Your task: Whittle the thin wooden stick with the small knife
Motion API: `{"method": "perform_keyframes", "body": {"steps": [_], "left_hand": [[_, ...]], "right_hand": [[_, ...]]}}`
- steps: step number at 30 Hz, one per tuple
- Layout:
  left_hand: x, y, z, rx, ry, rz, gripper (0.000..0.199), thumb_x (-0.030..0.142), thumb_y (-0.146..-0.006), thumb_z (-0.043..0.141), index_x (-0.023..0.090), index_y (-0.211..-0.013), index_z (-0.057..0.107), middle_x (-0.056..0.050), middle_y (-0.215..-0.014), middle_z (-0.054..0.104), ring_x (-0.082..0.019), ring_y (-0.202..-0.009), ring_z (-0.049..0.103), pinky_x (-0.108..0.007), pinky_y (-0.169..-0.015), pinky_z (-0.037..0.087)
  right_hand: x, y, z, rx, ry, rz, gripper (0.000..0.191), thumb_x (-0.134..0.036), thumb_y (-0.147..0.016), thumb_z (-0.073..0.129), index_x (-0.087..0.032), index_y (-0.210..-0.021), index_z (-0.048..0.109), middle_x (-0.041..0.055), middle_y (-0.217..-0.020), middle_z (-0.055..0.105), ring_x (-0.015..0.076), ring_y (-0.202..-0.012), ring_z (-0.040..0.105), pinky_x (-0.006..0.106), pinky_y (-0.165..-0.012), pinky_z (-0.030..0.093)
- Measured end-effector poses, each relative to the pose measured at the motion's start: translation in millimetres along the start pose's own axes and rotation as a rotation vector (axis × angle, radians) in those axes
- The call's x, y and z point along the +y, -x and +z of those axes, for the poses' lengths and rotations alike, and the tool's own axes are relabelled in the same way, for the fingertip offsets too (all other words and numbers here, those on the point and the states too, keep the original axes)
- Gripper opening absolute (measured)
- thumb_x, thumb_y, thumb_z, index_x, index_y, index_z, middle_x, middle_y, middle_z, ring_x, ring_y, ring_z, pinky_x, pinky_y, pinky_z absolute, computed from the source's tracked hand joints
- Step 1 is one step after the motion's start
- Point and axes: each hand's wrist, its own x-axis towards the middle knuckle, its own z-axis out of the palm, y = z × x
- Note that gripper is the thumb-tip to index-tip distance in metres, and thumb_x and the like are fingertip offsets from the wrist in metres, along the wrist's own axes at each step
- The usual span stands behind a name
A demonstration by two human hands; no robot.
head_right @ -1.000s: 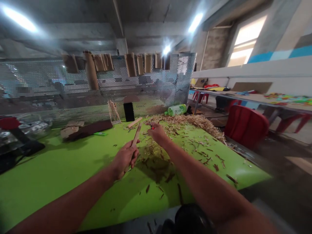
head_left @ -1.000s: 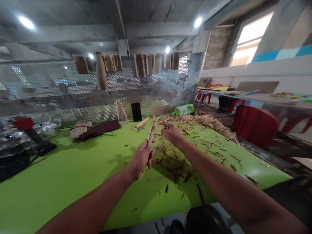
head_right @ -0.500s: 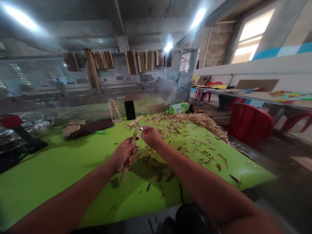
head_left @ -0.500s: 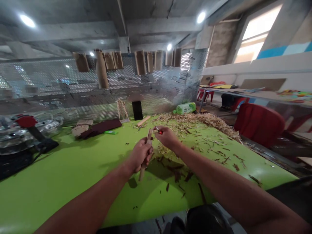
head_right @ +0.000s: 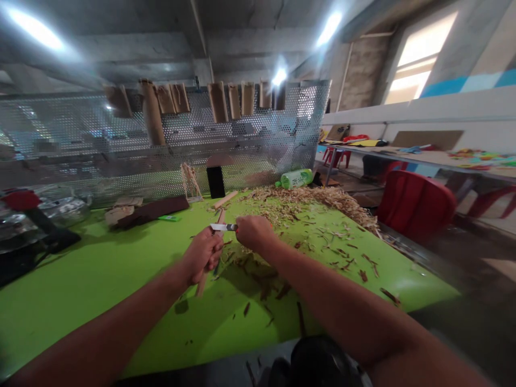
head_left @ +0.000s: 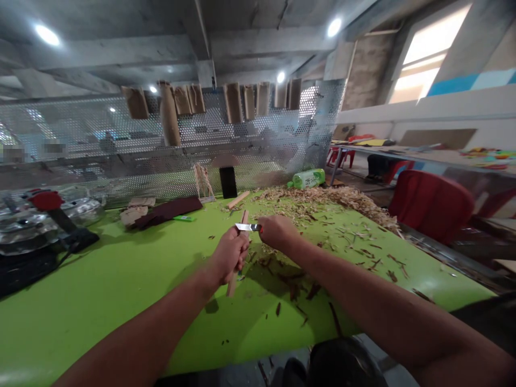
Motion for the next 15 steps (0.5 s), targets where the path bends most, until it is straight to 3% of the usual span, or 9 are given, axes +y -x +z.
{"method": "perform_keyframes", "body": {"steps": [3,6,8,11,15], "left_hand": [[3,14,9.9,-0.030,-0.054,-0.017,0.039,0.039,-0.094,0.049,0.020,-0.128,0.045,0.008,-0.063,0.046,-0.003,-0.039,0.033,-0.014,-0.036,0.030],[6,30,24.3,-0.155,-0.107,-0.023,0.048,0.043,-0.093,0.053,0.022,-0.135,0.044,0.007,-0.065,0.047,-0.004,-0.040,0.033,-0.015,-0.036,0.031],[6,31,27.7,-0.179,-0.080,-0.011,0.049,0.043,-0.093,0.052,0.023,-0.136,0.044,0.007,-0.066,0.047,-0.004,-0.040,0.032,-0.015,-0.035,0.032],[1,18,18.5,-0.084,0.014,0.021,0.043,0.040,-0.093,0.050,0.023,-0.132,0.044,0.007,-0.067,0.046,-0.004,-0.040,0.032,-0.015,-0.035,0.030],[-6,0,1.4,-0.029,0.033,0.019,0.034,0.037,-0.090,0.052,0.022,-0.120,0.047,0.007,-0.065,0.045,-0.005,-0.041,0.034,-0.016,-0.036,0.030]], "right_hand": [[26,-16,3,0.006,-0.041,0.107,0.032,-0.030,-0.091,0.046,-0.019,-0.100,0.074,0.0164,-0.092,0.074,0.0255,-0.086,0.070,0.030,-0.072,0.048],[65,-31,1,-0.049,-0.079,0.355,0.032,-0.024,-0.089,0.047,-0.015,-0.103,0.074,0.0189,-0.096,0.073,0.0270,-0.088,0.070,0.030,-0.069,0.047],[82,-35,-2,-0.013,-0.078,0.461,0.033,-0.024,-0.088,0.047,-0.015,-0.105,0.074,0.0193,-0.099,0.073,0.0266,-0.090,0.070,0.028,-0.069,0.046],[75,-29,-5,0.073,-0.077,0.390,0.034,-0.028,-0.089,0.046,-0.019,-0.105,0.074,0.0147,-0.098,0.074,0.0234,-0.088,0.069,0.025,-0.068,0.043],[29,-11,-1,0.066,-0.048,0.115,0.031,-0.032,-0.087,0.048,-0.022,-0.097,0.075,0.0109,-0.091,0.074,0.0214,-0.084,0.067,0.025,-0.067,0.041]]}}
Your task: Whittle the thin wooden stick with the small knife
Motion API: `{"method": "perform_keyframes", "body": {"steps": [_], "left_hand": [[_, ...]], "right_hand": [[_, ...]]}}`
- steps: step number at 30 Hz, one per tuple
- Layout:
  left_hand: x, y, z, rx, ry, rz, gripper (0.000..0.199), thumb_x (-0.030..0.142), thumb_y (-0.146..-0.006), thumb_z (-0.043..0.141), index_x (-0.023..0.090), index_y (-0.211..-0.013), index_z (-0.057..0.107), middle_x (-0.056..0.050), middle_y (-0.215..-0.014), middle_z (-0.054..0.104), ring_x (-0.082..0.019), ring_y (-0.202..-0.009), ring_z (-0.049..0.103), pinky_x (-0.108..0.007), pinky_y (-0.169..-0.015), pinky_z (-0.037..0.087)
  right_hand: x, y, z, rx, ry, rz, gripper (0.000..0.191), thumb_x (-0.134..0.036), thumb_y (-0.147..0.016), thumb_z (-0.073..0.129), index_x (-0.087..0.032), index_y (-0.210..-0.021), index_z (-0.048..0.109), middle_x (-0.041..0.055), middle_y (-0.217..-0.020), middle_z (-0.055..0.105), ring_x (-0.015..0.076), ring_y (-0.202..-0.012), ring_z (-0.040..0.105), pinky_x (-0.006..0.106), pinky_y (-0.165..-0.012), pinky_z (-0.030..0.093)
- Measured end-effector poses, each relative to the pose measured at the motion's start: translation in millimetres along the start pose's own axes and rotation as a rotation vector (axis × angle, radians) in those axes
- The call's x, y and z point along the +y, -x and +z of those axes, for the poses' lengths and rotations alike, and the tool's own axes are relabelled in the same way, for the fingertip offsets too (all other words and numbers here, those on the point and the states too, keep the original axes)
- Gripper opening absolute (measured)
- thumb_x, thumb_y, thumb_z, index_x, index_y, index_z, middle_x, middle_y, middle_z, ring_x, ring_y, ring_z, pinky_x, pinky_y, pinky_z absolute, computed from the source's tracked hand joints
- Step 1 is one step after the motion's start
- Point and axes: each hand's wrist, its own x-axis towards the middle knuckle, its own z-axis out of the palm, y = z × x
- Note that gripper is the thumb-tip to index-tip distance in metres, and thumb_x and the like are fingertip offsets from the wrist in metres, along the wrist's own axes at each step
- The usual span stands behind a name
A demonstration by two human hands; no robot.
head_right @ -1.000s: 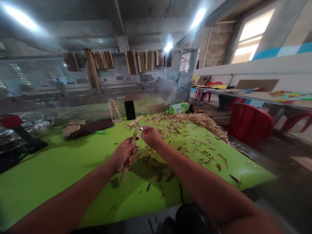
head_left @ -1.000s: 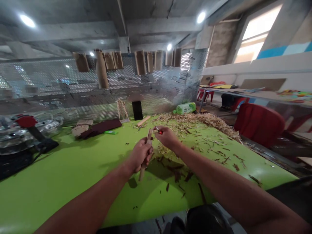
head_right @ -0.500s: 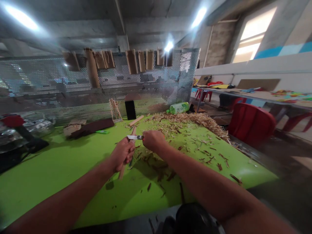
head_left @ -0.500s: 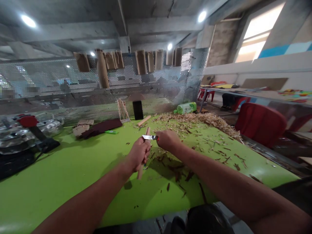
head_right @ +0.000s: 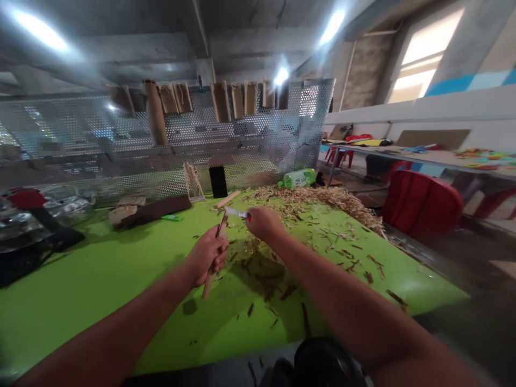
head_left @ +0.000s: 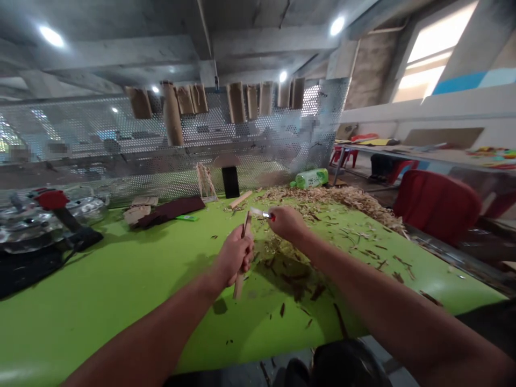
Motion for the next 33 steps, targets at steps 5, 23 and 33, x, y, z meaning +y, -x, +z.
{"method": "perform_keyframes", "body": {"steps": [5,23,33], "left_hand": [[2,1,3.0,0.059,-0.061,0.006,0.017,0.032,-0.090,0.050,0.022,-0.103,0.048,0.008,-0.062,0.044,-0.005,-0.039,0.034,-0.016,-0.036,0.029],[11,29,31.2,-0.108,-0.124,-0.035,0.048,0.040,-0.093,0.050,0.022,-0.137,0.043,0.006,-0.066,0.047,-0.005,-0.040,0.031,-0.017,-0.035,0.030],[7,5,5.0,0.062,-0.054,0.011,0.030,0.035,-0.090,0.051,0.022,-0.117,0.048,0.009,-0.064,0.043,-0.004,-0.038,0.031,-0.015,-0.034,0.027]], "right_hand": [[-28,15,3,-0.064,0.032,-0.118,0.032,-0.030,-0.089,0.045,-0.022,-0.097,0.075,0.0117,-0.088,0.075,0.0208,-0.077,0.068,0.026,-0.065,0.041],[63,-35,-2,-0.093,-0.057,0.380,0.035,-0.022,-0.087,0.047,-0.012,-0.108,0.074,0.0214,-0.102,0.072,0.0272,-0.093,0.069,0.028,-0.072,0.046],[-9,3,6,0.015,-0.052,-0.037,0.030,-0.032,-0.085,0.048,-0.020,-0.093,0.075,0.0102,-0.087,0.074,0.0196,-0.077,0.064,0.025,-0.064,0.036]]}}
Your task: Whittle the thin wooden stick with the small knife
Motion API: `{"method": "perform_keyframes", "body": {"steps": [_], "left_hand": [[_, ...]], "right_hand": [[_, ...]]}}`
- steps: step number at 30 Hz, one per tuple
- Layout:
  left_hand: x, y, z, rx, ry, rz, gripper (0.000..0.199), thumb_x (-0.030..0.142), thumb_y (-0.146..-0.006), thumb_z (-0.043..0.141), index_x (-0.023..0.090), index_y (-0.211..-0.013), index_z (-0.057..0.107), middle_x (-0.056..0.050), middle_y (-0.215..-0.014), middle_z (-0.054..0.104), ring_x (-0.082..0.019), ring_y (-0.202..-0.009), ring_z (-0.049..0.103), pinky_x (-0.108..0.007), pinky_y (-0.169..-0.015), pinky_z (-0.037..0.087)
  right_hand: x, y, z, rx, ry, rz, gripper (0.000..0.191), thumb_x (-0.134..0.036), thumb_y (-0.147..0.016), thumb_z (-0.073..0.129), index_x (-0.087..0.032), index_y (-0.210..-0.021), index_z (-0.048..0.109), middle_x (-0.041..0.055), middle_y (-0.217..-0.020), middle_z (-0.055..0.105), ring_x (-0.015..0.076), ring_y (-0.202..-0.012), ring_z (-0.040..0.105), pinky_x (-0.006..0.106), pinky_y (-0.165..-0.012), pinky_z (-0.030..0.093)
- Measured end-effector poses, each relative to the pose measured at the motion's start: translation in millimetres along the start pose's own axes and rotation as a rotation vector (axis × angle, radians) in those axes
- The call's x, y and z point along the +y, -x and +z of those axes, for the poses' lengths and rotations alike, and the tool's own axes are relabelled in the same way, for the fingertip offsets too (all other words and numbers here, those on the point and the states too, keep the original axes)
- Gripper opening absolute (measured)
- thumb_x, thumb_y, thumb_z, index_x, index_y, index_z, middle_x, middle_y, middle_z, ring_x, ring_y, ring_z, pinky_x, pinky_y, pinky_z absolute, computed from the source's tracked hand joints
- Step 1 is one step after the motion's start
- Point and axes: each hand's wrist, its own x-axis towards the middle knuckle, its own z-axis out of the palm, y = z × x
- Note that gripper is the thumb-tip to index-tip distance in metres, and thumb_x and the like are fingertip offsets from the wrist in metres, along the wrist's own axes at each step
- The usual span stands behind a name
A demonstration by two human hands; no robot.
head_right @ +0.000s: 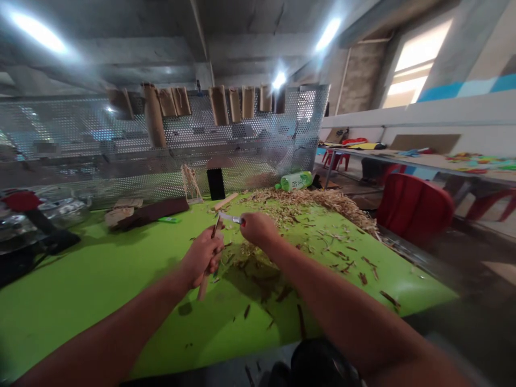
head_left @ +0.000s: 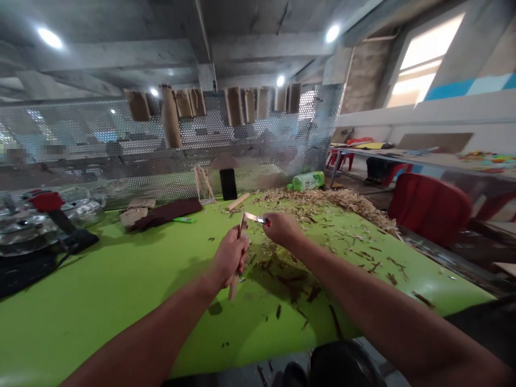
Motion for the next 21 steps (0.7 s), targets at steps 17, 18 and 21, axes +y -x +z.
{"method": "perform_keyframes", "body": {"steps": [17,18,21], "left_hand": [[9,4,6.2,0.009,-0.130,-0.034,0.037,0.035,-0.093,0.047,0.022,-0.127,0.047,0.007,-0.064,0.042,-0.006,-0.042,0.031,-0.017,-0.037,0.028],[9,2,5.2,0.007,-0.127,-0.037,0.038,0.034,-0.093,0.047,0.022,-0.129,0.046,0.007,-0.064,0.042,-0.006,-0.042,0.031,-0.016,-0.037,0.028],[10,0,3.0,0.029,-0.142,-0.047,0.040,0.033,-0.093,0.047,0.021,-0.131,0.046,0.007,-0.065,0.042,-0.005,-0.043,0.032,-0.016,-0.037,0.027]], "right_hand": [[-8,-4,-7,0.018,0.126,-0.063,0.030,-0.029,-0.090,0.045,-0.018,-0.095,0.072,0.0141,-0.087,0.073,0.0230,-0.080,0.069,0.028,-0.071,0.046],[-9,-5,-6,0.014,0.125,-0.055,0.030,-0.029,-0.090,0.045,-0.018,-0.095,0.072,0.0143,-0.088,0.073,0.0229,-0.081,0.069,0.028,-0.071,0.046],[-14,-11,-1,0.000,0.103,-0.031,0.031,-0.029,-0.090,0.045,-0.017,-0.097,0.073,0.0150,-0.090,0.073,0.0230,-0.083,0.069,0.028,-0.073,0.047]]}}
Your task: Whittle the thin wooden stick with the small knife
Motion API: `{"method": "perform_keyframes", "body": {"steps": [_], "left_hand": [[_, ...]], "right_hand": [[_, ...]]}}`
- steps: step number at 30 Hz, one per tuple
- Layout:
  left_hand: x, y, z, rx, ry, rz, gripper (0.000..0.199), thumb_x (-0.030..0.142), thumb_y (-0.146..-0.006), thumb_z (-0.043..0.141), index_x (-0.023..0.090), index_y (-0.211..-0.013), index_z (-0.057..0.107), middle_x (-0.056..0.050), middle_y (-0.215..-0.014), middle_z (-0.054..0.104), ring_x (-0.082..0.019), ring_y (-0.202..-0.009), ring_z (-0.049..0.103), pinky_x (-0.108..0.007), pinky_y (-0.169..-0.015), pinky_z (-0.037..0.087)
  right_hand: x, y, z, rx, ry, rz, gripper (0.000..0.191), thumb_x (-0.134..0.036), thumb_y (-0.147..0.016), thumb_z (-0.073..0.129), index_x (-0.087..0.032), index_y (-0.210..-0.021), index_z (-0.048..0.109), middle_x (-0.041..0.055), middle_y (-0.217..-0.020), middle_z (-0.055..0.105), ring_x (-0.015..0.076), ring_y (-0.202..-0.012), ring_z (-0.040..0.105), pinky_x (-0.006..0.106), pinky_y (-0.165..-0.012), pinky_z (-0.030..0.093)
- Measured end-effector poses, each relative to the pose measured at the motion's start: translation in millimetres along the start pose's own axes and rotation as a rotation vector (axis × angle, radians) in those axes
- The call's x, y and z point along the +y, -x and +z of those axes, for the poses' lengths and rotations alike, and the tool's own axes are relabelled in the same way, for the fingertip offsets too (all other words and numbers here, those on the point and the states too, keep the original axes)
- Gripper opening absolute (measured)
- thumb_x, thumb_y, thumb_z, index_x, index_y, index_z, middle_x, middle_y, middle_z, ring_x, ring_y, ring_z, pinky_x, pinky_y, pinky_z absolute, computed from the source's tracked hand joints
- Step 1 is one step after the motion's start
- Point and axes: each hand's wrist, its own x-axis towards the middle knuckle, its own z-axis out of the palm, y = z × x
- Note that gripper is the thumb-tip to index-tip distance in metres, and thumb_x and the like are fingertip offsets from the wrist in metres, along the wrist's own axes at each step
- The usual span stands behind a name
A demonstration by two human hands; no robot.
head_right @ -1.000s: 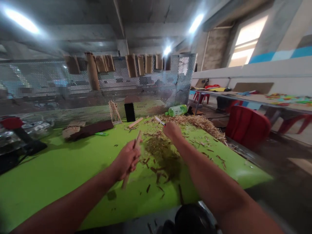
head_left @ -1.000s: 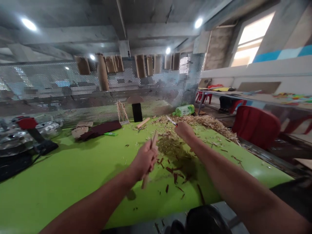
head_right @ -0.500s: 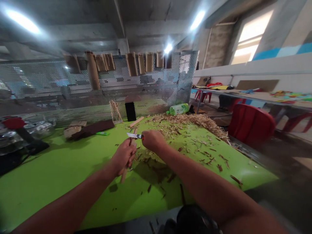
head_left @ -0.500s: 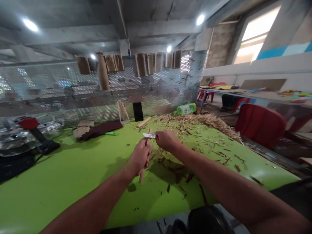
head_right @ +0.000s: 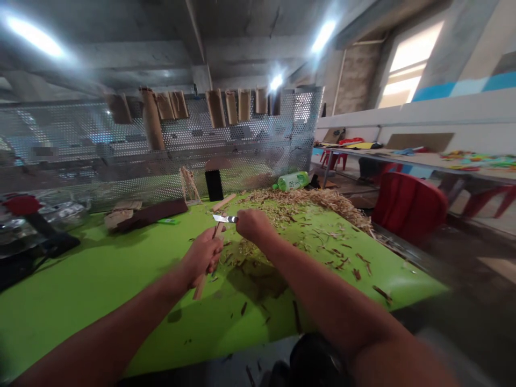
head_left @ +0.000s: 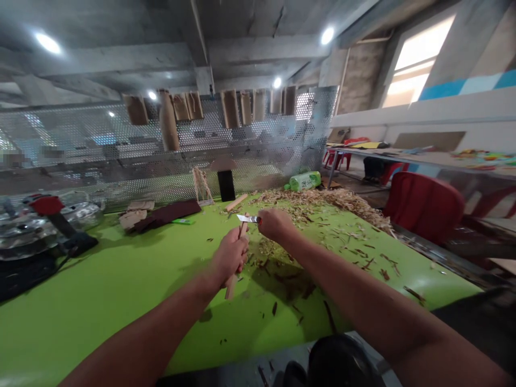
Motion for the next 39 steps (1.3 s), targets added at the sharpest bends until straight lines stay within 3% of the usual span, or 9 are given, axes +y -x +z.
{"method": "perform_keyframes", "body": {"steps": [3,6,8,10,16,22,27,35,39], "left_hand": [[4,10,4.1,0.013,-0.038,0.007,0.039,0.033,-0.094,0.046,0.019,-0.131,0.046,0.007,-0.064,0.042,-0.005,-0.042,0.031,-0.017,-0.037,0.028],[8,28,14.0,-0.107,-0.084,0.048,0.043,0.039,-0.094,0.050,0.018,-0.131,0.048,0.005,-0.066,0.047,-0.005,-0.043,0.035,-0.017,-0.038,0.031],[9,33,17.6,-0.224,-0.034,0.060,0.047,0.041,-0.092,0.053,0.019,-0.133,0.047,0.007,-0.063,0.046,-0.005,-0.040,0.032,-0.016,-0.036,0.030],[8,27,14.8,-0.208,0.081,0.072,0.043,0.037,-0.094,0.049,0.019,-0.134,0.045,0.007,-0.062,0.046,-0.005,-0.040,0.032,-0.016,-0.035,0.031],[-1,-5,-11.3,-0.127,0.407,0.026,0.027,0.028,-0.093,0.047,0.018,-0.118,0.051,0.008,-0.062,0.043,-0.005,-0.038,0.034,-0.015,-0.032,0.032],[-5,-5,-10.6,-0.152,0.390,-0.002,0.024,0.036,-0.093,0.048,0.017,-0.108,0.052,0.006,-0.062,0.049,-0.007,-0.037,0.040,-0.018,-0.033,0.038],[-9,-6,-6.4,-0.226,0.342,-0.062,0.026,0.039,-0.093,0.049,0.015,-0.103,0.052,0.004,-0.062,0.053,-0.007,-0.037,0.043,-0.018,-0.033,0.040],[-12,-3,-8.0,-0.308,0.318,-0.043,0.027,0.035,-0.091,0.054,0.015,-0.109,0.051,0.000,-0.073,0.060,-0.007,-0.042,0.049,-0.019,-0.035,0.043],[-11,-1,-7.6,-0.301,0.271,-0.060,0.023,0.030,-0.086,0.061,0.017,-0.102,0.051,0.007,-0.066,0.049,-0.002,-0.037,0.036,-0.014,-0.032,0.031]], "right_hand": [[13,-8,0,-0.039,-0.088,0.081,0.031,-0.030,-0.090,0.046,-0.018,-0.101,0.073,0.0152,-0.096,0.073,0.0225,-0.089,0.069,0.027,-0.074,0.046],[59,-15,-4,-0.134,-0.172,0.359,0.031,-0.025,-0.088,0.047,-0.014,-0.100,0.074,0.0177,-0.095,0.073,0.0221,-0.084,0.069,0.025,-0.068,0.045],[91,-17,-6,-0.121,-0.149,0.475,0.034,-0.019,-0.085,0.047,-0.008,-0.103,0.073,0.0226,-0.097,0.072,0.0251,-0.086,0.069,0.027,-0.066,0.044],[107,-19,-3,-0.034,-0.185,0.517,0.035,-0.019,-0.084,0.047,-0.010,-0.105,0.073,0.0210,-0.099,0.071,0.0243,-0.086,0.068,0.026,-0.065,0.043],[51,-20,17,0.136,-0.755,0.218,0.024,-0.032,-0.079,0.051,-0.015,-0.079,0.068,0.0002,-0.060,0.059,0.0120,-0.056,0.051,0.021,-0.051,0.034],[8,7,10,-0.254,-1.485,0.044,0.037,-0.057,-0.076,0.058,-0.021,-0.071,0.054,-0.0091,-0.044,0.040,0.0067,-0.033,0.028,0.020,-0.034,0.022],[1,13,4,-0.329,-1.623,0.081,0.031,-0.046,-0.068,0.068,-0.021,-0.066,0.049,-0.0095,-0.044,0.044,0.0049,-0.031,0.029,0.019,-0.031,0.021],[22,-5,4,-0.003,-1.722,0.328,0.029,-0.040,-0.066,0.066,-0.022,-0.064,0.043,-0.0089,-0.047,0.042,0.0050,-0.035,0.030,0.019,-0.033,0.022],[32,-8,3,0.057,-1.623,0.322,0.032,-0.048,-0.068,0.066,-0.022,-0.069,0.047,-0.0078,-0.049,0.042,0.0064,-0.037,0.030,0.020,-0.034,0.023]]}}
